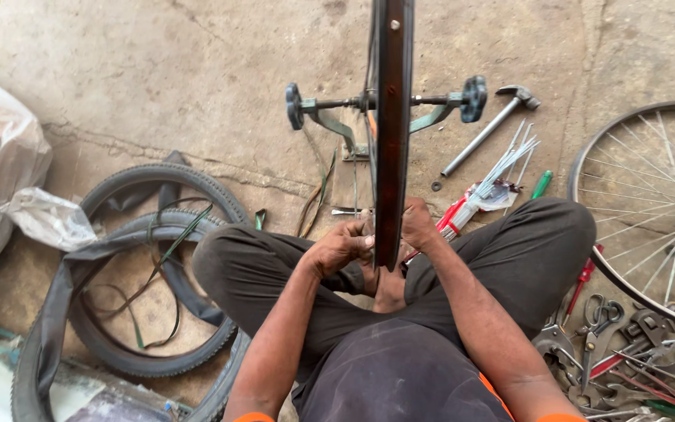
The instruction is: The person is sitting on the floor and working on a bicycle wheel mounted on a truing stand. They are using a spoke wrench to adjust the tension of the spokes and rotating the wheel to check for alignment.
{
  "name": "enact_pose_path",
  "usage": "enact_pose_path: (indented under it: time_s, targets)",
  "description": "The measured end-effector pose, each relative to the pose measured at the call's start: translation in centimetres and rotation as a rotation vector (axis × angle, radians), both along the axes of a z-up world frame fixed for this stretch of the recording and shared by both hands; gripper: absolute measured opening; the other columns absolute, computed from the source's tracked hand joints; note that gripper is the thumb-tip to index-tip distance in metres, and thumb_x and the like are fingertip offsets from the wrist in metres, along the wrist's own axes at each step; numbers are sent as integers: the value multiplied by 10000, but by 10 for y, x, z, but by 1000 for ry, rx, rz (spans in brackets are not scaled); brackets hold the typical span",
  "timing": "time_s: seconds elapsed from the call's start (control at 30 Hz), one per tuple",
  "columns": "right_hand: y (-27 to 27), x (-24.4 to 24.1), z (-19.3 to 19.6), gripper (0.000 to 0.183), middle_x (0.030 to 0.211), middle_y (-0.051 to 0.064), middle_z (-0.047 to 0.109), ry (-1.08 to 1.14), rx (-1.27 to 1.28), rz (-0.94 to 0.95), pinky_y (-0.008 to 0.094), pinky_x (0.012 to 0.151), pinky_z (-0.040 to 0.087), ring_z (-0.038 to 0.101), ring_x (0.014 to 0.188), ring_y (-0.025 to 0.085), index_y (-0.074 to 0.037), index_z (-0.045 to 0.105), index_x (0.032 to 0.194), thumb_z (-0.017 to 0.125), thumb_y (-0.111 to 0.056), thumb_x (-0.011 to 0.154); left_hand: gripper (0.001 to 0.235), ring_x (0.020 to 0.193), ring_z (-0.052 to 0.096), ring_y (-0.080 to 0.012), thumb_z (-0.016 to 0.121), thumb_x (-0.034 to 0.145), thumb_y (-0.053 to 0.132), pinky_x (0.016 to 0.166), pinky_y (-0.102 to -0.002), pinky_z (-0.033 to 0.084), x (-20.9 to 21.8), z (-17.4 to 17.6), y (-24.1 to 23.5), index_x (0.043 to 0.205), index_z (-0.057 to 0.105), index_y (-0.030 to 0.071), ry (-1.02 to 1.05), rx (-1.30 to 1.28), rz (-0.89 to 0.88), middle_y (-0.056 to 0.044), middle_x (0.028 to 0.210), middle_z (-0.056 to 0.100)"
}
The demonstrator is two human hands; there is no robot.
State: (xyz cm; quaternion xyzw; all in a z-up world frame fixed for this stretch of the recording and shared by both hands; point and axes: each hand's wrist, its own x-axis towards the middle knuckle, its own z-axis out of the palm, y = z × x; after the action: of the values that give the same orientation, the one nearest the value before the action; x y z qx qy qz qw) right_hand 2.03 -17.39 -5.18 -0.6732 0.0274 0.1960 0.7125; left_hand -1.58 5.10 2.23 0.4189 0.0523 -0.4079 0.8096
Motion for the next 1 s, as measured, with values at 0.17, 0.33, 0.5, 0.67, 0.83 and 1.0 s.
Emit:
enact_pose_path:
  time_s: [0.17,0.33,0.5,0.67,0.83,1.0]
  targets:
    - [6,3,21,151,752,-13,675,-315,-222,70,261,594,502,596,715,64,-36,703,863,712,-152,959,333,737,682,-242,872,800,228,646,-405,533,6,4,-17,1019,700,46,-589,785,-60,-94,834,714]
    - [11,4,21,146,732,-21,678,-155,-197,43,253,537,509,616,671,64,-32,715,842,711,-147,932,356,841,714,-358,767,910,347,740,-467,550,0,13,-47,1188,714,132,-774,1283,-99,-182,881,749]
    - [4,-6,15,135,782,-8,680,-69,194,2,241,536,494,610,679,66,-1,689,814,655,-46,936,381,858,755,-220,748,811,206,715,-358,637,5,45,-29,1149,708,35,-391,508,-87,-104,991,774]
    - [0,-11,48,125,749,43,728,225,544,24,249,549,541,660,619,120,-3,765,922,644,-13,889,427,722,681,-149,788,906,150,566,-258,526,-15,51,-12,1265,685,-57,58,-417,27,-132,983,754]
    - [-15,-8,45,70,833,55,706,60,-2,155,280,577,542,652,711,143,29,735,938,707,-31,963,335,893,735,-241,767,908,132,827,-406,608,-13,8,-12,1155,662,-70,-247,104,1,-141,996,764]
    - [-15,-6,-7,214,887,96,752,-113,-450,259,314,759,546,693,857,185,-3,724,1060,645,6,861,326,778,683,-437,702,796,117,653,-511,524,7,-78,-27,1095,701,-15,-1087,1406,-87,-243,849,712]
